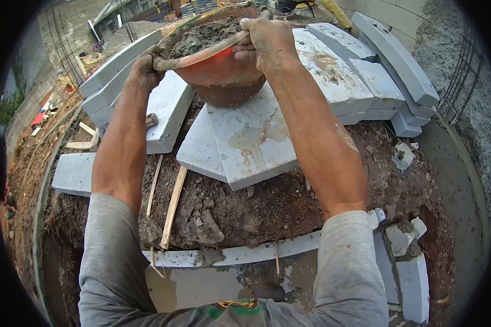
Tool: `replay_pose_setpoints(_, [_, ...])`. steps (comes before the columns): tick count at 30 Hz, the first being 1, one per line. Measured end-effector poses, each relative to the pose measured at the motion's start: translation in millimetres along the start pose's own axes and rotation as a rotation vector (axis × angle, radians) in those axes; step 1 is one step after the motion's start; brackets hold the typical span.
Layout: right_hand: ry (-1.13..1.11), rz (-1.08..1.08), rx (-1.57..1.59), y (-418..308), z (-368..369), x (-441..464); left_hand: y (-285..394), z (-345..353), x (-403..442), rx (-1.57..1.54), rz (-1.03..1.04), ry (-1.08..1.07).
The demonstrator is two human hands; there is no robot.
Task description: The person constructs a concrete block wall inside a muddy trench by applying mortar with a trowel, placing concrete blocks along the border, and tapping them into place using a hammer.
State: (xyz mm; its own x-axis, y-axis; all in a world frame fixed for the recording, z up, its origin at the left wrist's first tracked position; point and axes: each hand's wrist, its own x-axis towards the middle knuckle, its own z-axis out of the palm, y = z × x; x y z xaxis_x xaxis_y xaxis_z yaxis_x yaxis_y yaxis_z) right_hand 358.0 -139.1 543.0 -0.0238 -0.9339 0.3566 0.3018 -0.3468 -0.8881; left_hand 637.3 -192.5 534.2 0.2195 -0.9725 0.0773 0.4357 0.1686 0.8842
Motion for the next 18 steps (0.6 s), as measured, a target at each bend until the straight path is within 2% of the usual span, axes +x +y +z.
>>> replay_pose_setpoints(2, [0.008, -0.010, 0.094, 5.6, 1.1, -26.7, -3.5, -11.9, -2.7, -0.041, 0.083, 0.025])
replay_pose_setpoints(4, [0.033, -0.019, 0.199, 6.9, -18.2, -31.1, 12.7, 7.4, -66.3, 0.139, 0.077, 0.035])
replay_pose_setpoints(8, [-0.086, -0.034, 0.175, -0.8, -42.2, -49.2, 20.9, 11.1, -130.8, 0.074, 0.174, -0.086])
replay_pose_setpoints(9, [-0.170, -0.034, 0.109, -5.7, -52.1, -61.6, 21.5, 12.0, -150.5, 0.061, 0.161, -0.046])
replay_pose_setpoints(10, [-0.247, -0.037, 0.039, -9.6, -63.3, -74.3, 22.8, -3.2, -154.2, 0.069, 0.131, -0.145])
replay_pose_setpoints(12, [-0.170, -0.061, -0.003, -5.9, -78.0, -89.5, 7.2, -4.6, -159.2, 0.064, 0.166, 0.011])
replay_pose_setpoints(14, [0.035, -0.069, -0.277, -6.2, -76.4, -94.0, -4.1, 3.9, -172.4, -0.084, 0.193, -0.046])
replay_pose_setpoints(16, [0.104, 0.000, -0.636, -12.7, -88.5, -88.4, -9.5, 10.1, -195.0, -0.168, 0.205, -0.085])
replay_pose_setpoints(18, [0.046, 0.015, -0.529, 5.5, -86.9, -64.9, -14.8, 11.2, -204.3, -0.199, 0.245, -0.089])
